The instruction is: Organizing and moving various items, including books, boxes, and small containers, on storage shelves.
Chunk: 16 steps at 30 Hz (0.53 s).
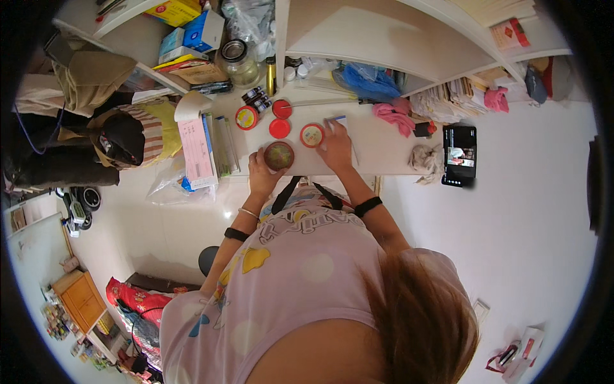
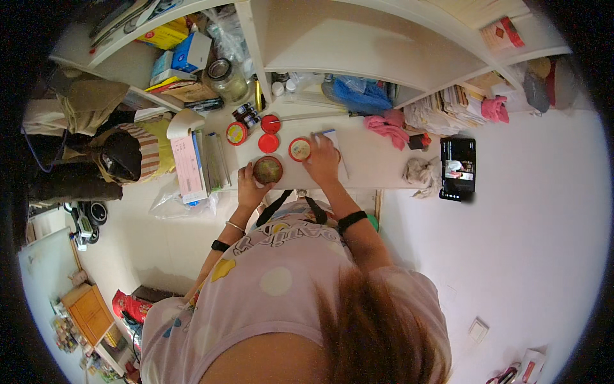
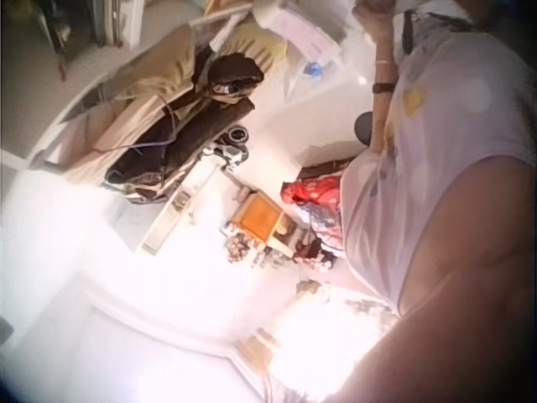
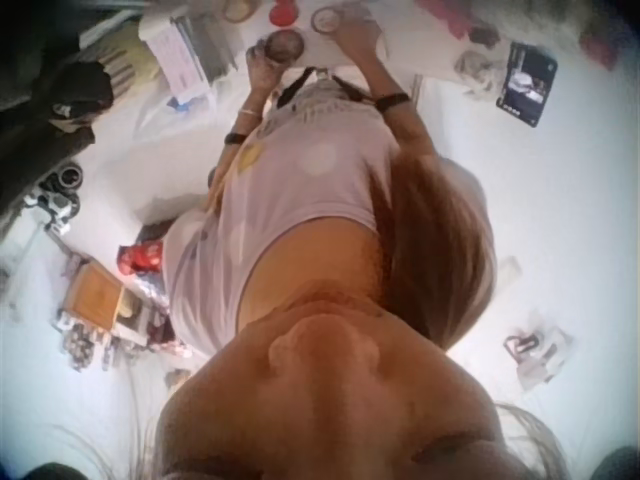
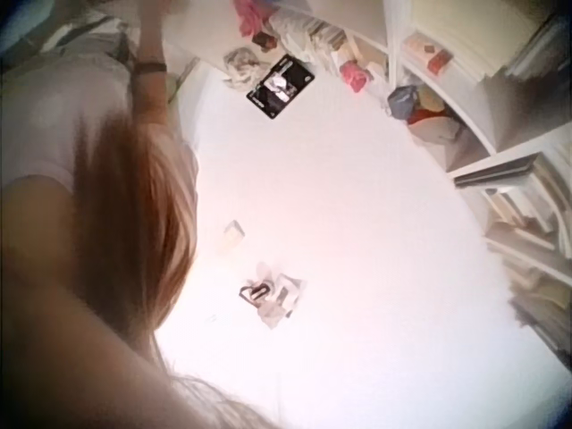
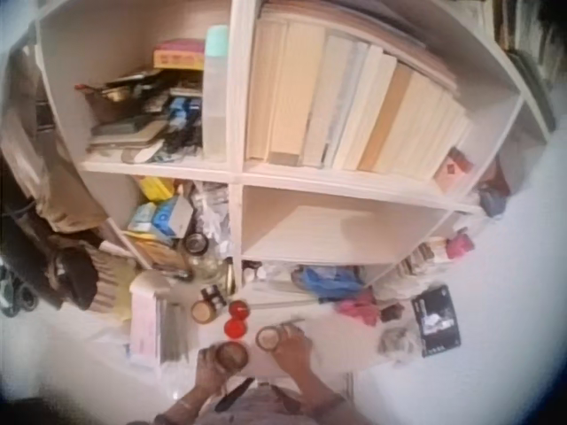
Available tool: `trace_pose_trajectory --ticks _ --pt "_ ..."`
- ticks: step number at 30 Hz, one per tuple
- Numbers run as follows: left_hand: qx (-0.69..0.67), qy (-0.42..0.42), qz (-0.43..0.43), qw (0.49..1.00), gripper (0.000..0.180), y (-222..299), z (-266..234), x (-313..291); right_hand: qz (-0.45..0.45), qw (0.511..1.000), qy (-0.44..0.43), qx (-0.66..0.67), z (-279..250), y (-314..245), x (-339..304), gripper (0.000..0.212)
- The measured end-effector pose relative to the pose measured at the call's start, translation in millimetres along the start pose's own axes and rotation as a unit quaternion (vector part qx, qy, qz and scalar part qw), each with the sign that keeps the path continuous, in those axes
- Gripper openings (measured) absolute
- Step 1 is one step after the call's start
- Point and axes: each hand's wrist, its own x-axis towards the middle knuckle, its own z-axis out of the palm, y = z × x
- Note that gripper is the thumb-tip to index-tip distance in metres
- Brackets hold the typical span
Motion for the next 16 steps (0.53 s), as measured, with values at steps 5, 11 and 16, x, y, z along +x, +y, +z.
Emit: trace_pose_trajectory --ticks 5,11,16 --pt "0.155 -0.012 0.06 0.986 0.095 24.2 -1.7 6.3 0.143 0.983 0.095 -0.058 1.3 91.2 -26.9 0.063" --pt "0.16 -0.027 0.063 0.985 0.095 19.6 -8.0 8.4 0.312 0.938 0.107 -0.109 -36.0 167.4 9.1 0.065" --pt "0.045 -0.004 0.032 0.998 0.097 10.3 -9.2 -2.2 0.306 0.939 0.094 -0.127 -35.5 199.6 21.8 0.069"
